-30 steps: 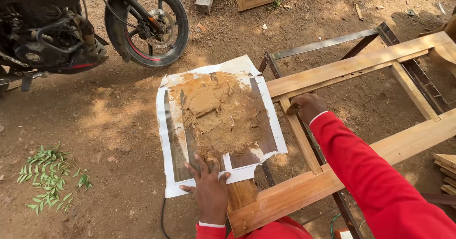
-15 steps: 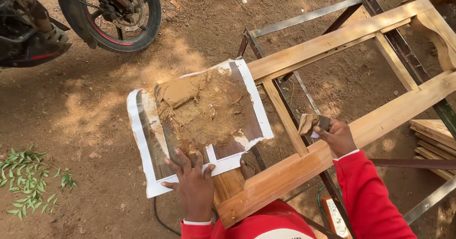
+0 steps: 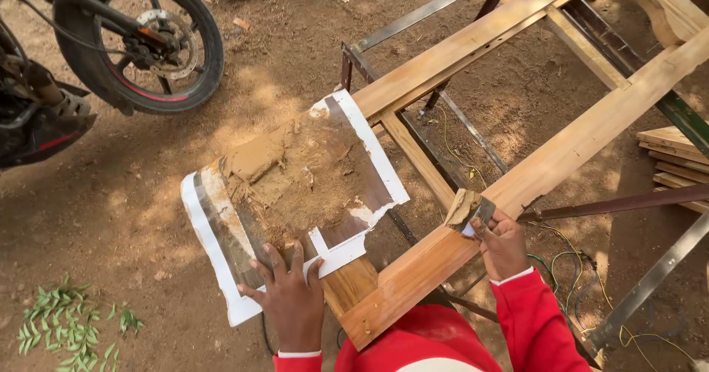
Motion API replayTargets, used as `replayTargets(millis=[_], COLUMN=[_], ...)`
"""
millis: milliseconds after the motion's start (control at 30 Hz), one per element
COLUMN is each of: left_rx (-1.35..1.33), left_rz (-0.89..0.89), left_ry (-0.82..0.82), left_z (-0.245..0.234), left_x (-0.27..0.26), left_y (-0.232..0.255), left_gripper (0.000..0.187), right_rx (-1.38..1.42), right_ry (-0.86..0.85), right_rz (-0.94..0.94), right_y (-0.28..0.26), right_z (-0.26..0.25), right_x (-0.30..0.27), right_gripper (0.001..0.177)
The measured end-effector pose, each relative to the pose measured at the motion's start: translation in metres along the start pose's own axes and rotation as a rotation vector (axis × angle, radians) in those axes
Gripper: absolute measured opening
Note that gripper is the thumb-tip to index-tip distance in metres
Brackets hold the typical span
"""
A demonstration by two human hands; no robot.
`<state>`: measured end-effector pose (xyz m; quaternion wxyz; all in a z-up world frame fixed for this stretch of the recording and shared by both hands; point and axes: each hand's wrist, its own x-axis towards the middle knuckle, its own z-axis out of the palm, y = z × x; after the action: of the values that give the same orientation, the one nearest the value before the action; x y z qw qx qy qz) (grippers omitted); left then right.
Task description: The person applies wood filler to a wooden frame using a putty knife and then sands the surface with a piece of sandpaper.
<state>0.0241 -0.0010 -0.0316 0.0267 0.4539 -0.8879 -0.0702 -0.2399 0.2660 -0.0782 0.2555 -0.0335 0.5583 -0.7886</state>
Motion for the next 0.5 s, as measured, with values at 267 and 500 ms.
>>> replayTargets(millis=[267, 500], left_rx=[-0.165, -0.513], left_rz=[-0.019, 0.118], left_ry=[0.280, 0.484], left_z=[0.092, 0.262], left_x=[0.012, 0.049], left_y=[-0.056, -0.145], left_gripper=[0.044, 0.047], right_rx=[-0.025, 0.090], right_ry=[0.177, 0.070], right_rz=[0.076, 0.098], right_y=[0.036, 0.051], right_z=[-0.033, -0.060], right_x=[-0.032, -0.075], right_gripper=[0.042, 0.043])
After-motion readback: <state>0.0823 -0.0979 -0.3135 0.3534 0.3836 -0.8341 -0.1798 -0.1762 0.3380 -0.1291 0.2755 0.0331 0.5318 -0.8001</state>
